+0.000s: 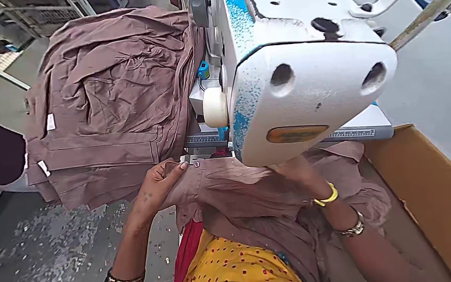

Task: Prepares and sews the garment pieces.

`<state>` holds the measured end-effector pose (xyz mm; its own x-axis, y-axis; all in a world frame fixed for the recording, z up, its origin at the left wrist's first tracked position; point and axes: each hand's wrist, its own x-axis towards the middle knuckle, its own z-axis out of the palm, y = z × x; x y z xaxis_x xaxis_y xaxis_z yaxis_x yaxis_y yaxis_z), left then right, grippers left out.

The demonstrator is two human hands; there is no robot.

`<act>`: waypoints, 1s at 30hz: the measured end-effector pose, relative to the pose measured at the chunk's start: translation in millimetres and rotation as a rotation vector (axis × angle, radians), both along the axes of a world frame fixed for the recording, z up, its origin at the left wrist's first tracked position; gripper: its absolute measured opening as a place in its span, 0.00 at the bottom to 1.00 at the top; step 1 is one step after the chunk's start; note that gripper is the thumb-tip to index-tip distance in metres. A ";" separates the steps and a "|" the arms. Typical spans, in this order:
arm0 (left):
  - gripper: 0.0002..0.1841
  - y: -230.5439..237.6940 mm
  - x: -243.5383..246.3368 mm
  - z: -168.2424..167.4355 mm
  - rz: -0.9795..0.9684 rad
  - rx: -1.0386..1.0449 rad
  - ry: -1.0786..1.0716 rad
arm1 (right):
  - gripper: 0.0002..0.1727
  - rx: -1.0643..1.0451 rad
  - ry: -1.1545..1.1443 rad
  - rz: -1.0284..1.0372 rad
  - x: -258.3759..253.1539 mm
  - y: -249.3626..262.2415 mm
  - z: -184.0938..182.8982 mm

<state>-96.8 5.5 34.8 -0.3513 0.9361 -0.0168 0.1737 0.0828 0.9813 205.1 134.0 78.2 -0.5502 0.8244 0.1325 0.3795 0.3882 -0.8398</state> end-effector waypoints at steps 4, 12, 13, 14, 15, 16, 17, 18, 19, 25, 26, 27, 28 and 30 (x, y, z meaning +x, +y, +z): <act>0.09 12.9 13.6 9.1 -0.040 0.000 0.094 | 0.10 0.013 -0.060 -0.068 23.5 9.0 -2.2; 0.22 20.8 27.9 2.3 0.003 0.066 0.803 | 0.12 0.482 -0.337 -0.285 54.7 28.5 -12.6; 0.20 20.0 34.4 2.3 -0.005 0.136 0.935 | 0.10 0.545 -0.379 -0.348 60.2 36.4 -17.0; 0.18 20.7 41.1 1.1 -0.028 0.211 1.015 | 0.09 0.595 -0.404 -0.397 63.6 44.3 -22.0; 0.18 22.4 48.9 -0.2 -0.054 0.281 1.037 | 0.09 0.623 -0.415 -0.426 63.9 50.1 -24.9; 0.19 24.2 58.1 -0.9 -0.071 0.327 1.015 | 0.09 0.636 -0.420 -0.435 61.1 54.1 -26.5; 0.21 25.8 68.1 -1.4 -0.070 0.343 0.970 | 0.09 0.645 -0.418 -0.432 56.7 57.0 -27.9; 0.24 25.9 78.7 0.4 -0.065 0.318 0.910 | 0.10 0.651 -0.418 -0.411 52.2 59.9 -29.4; 0.26 26.1 87.5 1.8 -0.065 0.281 0.844 | 0.11 0.662 -0.426 -0.380 48.7 63.7 -31.6; 0.34 33.8 106.5 0.3 -0.153 -0.005 0.443 | 0.07 0.671 -0.469 -0.300 45.9 70.2 -36.1; 0.34 34.3 107.3 1.5 -0.151 -0.033 0.416 | 0.06 0.687 -0.416 -0.304 49.8 70.3 -37.4; 0.34 34.5 107.7 3.7 -0.146 -0.056 0.395 | 0.07 0.688 -0.348 -0.317 54.0 69.8 -39.2; 0.33 35.0 108.0 5.9 -0.137 -0.076 0.374 | 0.08 0.652 -0.284 -0.345 57.7 68.7 -39.4; 0.31 36.1 108.4 8.1 -0.121 -0.103 0.331 | 0.09 0.504 -0.182 -0.414 61.4 61.3 -31.1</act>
<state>11.6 41.5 42.9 -0.2402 0.9706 -0.0171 0.4950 0.1376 0.8579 266.5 195.3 47.2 -0.2519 0.8341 0.4908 0.6997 0.5074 -0.5030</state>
